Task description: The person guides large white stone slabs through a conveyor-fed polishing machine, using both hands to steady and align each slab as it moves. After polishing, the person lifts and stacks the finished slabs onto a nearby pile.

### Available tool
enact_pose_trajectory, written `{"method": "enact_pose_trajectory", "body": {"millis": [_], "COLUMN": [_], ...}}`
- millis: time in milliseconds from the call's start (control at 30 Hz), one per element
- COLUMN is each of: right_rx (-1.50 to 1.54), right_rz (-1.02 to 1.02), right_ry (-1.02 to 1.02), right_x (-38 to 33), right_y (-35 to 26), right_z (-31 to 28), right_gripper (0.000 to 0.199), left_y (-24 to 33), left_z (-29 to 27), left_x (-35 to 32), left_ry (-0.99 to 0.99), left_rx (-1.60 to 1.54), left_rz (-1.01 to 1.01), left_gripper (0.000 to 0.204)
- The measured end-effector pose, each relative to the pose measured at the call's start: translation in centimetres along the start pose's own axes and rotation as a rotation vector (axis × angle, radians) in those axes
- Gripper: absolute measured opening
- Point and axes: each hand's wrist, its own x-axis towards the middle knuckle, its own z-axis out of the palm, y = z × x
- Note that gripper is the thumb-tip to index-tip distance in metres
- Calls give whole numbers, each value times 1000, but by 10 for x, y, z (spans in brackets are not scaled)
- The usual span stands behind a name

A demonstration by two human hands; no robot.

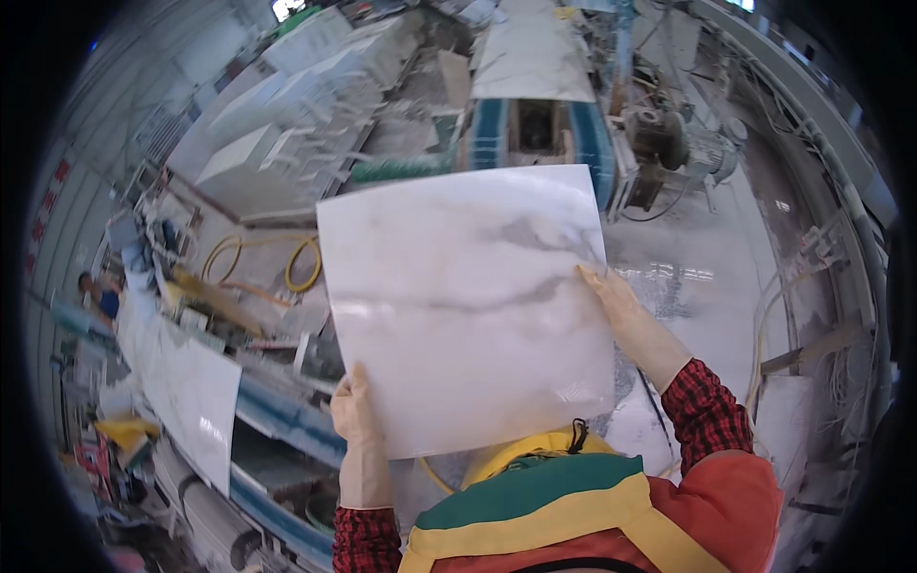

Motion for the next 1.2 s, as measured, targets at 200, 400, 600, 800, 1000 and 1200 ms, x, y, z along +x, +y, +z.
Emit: {"method": "enact_pose_trajectory", "body": {"millis": [200,400,600,800,1000,1200], "right_rx": [-126,-33,-101,980,494,549], "right_rz": [89,207,193,917,690,773], "right_ry": [75,190,306,447,415,203], "right_x": [-14,1,66,196,229,285], "right_y": [95,155,210,264,338,334], "right_z": [-20,-14,-13,-23,-10,-46], "right_gripper": [75,59,41,39,41,39], "left_y": [12,32,60,74,101,84], "left_z": [106,186,270,353,420,449], "left_x": [23,58,124,235,302,346], "left_ry": [-123,-233,-293,-377,-507,-531], "left_rx": [375,587,623,674,714,813], "left_rz": [-103,35,74,189,149,110], "left_gripper": [67,69,69,70,71,73]}}
